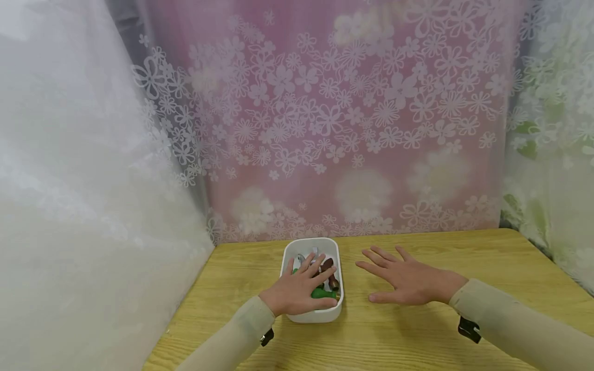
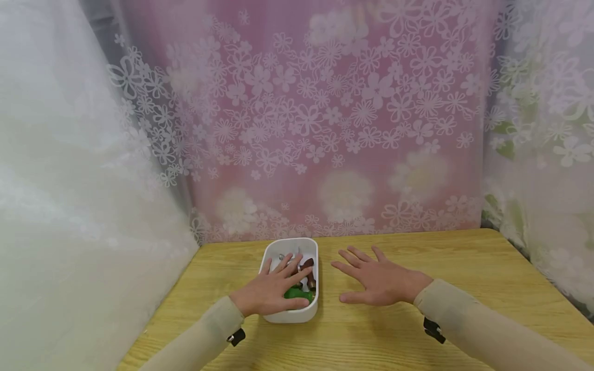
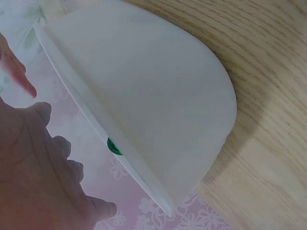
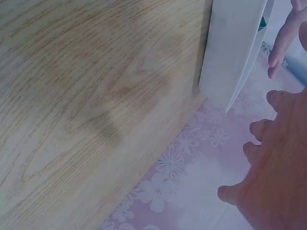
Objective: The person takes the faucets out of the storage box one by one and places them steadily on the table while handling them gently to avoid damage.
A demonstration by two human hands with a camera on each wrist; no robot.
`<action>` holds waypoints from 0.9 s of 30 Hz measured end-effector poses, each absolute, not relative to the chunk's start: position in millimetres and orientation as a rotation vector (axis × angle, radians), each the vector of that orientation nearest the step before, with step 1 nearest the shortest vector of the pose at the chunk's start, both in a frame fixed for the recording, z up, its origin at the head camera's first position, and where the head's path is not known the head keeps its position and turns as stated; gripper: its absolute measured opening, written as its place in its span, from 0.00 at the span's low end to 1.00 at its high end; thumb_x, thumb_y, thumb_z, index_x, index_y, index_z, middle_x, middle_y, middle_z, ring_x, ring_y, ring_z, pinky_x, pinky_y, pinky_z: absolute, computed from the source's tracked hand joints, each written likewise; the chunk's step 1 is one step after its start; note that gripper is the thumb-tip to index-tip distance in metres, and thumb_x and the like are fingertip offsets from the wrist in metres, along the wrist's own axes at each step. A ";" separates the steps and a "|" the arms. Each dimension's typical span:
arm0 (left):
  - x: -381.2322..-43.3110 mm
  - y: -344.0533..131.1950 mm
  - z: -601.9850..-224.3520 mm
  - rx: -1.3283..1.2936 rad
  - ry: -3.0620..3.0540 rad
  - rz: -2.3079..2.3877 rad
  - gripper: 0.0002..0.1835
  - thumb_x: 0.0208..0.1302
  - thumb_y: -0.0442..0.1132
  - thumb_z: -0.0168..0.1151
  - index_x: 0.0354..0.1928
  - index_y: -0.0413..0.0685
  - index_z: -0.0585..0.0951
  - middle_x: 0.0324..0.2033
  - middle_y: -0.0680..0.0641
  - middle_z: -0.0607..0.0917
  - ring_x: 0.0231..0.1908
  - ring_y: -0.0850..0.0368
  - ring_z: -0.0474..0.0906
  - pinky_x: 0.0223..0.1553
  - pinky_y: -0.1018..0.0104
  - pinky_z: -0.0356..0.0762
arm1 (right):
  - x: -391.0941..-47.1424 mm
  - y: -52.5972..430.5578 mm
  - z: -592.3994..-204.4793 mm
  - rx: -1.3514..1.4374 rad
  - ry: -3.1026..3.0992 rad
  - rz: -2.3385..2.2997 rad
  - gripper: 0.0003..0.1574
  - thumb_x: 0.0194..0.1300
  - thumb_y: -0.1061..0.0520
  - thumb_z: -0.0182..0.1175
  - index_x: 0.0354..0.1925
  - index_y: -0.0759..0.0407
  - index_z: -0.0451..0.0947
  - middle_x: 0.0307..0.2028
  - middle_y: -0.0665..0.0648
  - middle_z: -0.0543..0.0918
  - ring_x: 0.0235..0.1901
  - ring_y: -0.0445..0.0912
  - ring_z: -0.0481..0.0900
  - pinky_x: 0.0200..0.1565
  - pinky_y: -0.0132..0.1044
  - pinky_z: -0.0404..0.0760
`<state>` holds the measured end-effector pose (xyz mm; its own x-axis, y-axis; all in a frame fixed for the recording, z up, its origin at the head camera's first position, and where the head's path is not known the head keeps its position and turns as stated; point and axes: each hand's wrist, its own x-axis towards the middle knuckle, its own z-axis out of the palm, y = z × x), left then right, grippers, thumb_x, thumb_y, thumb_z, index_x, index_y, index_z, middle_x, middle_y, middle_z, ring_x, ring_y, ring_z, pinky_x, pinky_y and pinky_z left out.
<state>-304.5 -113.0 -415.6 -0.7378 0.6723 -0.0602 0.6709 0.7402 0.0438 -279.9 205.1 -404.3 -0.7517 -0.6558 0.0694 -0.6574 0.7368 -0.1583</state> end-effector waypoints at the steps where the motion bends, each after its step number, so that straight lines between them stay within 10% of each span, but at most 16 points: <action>1: -304.8 -113.2 -415.9 1.104 2.864 0.032 0.44 0.64 0.80 0.33 0.79 0.78 0.42 0.80 0.57 0.36 0.80 0.54 0.28 0.73 0.29 0.35 | -279.9 205.0 -404.0 1.109 -2.919 0.277 0.47 0.71 0.27 0.47 0.80 0.40 0.52 0.80 0.57 0.49 0.79 0.60 0.46 0.68 0.76 0.42; 12: -314.0 -119.5 -418.6 1.133 2.943 0.099 0.42 0.67 0.78 0.32 0.80 0.75 0.46 0.81 0.53 0.44 0.80 0.53 0.41 0.74 0.35 0.49 | -285.8 203.6 -401.7 1.111 -2.850 0.287 0.47 0.72 0.26 0.45 0.80 0.42 0.53 0.77 0.56 0.61 0.74 0.60 0.62 0.67 0.69 0.61; 27: -330.8 -135.5 -412.2 1.032 3.141 0.436 0.28 0.78 0.61 0.41 0.62 0.52 0.80 0.63 0.48 0.80 0.64 0.50 0.75 0.64 0.51 0.74 | -289.8 197.1 -398.8 1.047 -2.810 0.209 0.44 0.72 0.24 0.41 0.72 0.46 0.68 0.66 0.53 0.77 0.64 0.55 0.76 0.63 0.63 0.70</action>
